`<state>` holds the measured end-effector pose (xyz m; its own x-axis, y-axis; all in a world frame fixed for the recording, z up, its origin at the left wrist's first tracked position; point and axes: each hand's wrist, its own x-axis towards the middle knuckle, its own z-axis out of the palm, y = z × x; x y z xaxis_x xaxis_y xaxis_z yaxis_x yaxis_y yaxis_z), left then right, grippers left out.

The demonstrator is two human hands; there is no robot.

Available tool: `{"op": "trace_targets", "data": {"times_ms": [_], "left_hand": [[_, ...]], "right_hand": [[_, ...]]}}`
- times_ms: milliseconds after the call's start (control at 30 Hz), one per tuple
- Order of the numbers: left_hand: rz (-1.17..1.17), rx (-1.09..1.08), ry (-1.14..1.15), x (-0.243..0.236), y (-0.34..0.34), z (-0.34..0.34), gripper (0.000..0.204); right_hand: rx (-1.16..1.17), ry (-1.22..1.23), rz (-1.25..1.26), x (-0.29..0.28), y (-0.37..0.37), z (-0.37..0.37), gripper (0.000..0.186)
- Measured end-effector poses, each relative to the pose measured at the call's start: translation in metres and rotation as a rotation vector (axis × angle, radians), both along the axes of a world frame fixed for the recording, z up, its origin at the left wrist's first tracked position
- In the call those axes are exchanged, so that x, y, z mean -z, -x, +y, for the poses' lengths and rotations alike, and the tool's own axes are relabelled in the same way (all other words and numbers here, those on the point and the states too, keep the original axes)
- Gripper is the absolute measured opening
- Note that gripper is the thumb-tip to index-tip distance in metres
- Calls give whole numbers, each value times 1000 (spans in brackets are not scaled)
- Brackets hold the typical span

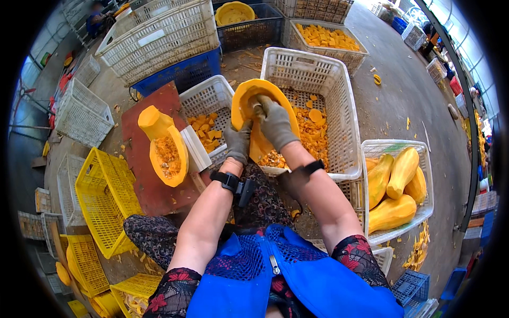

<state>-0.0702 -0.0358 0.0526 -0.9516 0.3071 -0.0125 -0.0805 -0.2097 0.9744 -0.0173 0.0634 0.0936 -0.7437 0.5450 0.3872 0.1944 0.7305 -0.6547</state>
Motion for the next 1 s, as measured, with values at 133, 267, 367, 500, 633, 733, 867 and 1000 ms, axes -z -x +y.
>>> {"op": "trace_targets", "data": {"times_ms": [133,267,367,500,633,733,867,1000], "left_hand": [[-4,47,-42,3,3,-3,29],[-19,84,-14,9,3,-2,29],[55,91,-12,11,2,1,29],[115,105,25,8,-1,3,30],[149,62,49,7,-3,2,32],[148,17,70,10,0,-1,32],[203,17,106,5,-3,0,30],[254,36,135,-3,-7,1,29]], "right_hand": [[-244,154,7,6,-14,3,23],[-125,47,-374,10,-62,-20,25],[-43,13,-548,12,-86,-23,28],[99,19,-97,7,-64,-23,27],[97,161,-20,11,-44,-22,26],[59,162,-193,31,-81,-42,25],[158,234,-212,26,-95,-41,25],[241,36,9,12,-66,-38,22]]}}
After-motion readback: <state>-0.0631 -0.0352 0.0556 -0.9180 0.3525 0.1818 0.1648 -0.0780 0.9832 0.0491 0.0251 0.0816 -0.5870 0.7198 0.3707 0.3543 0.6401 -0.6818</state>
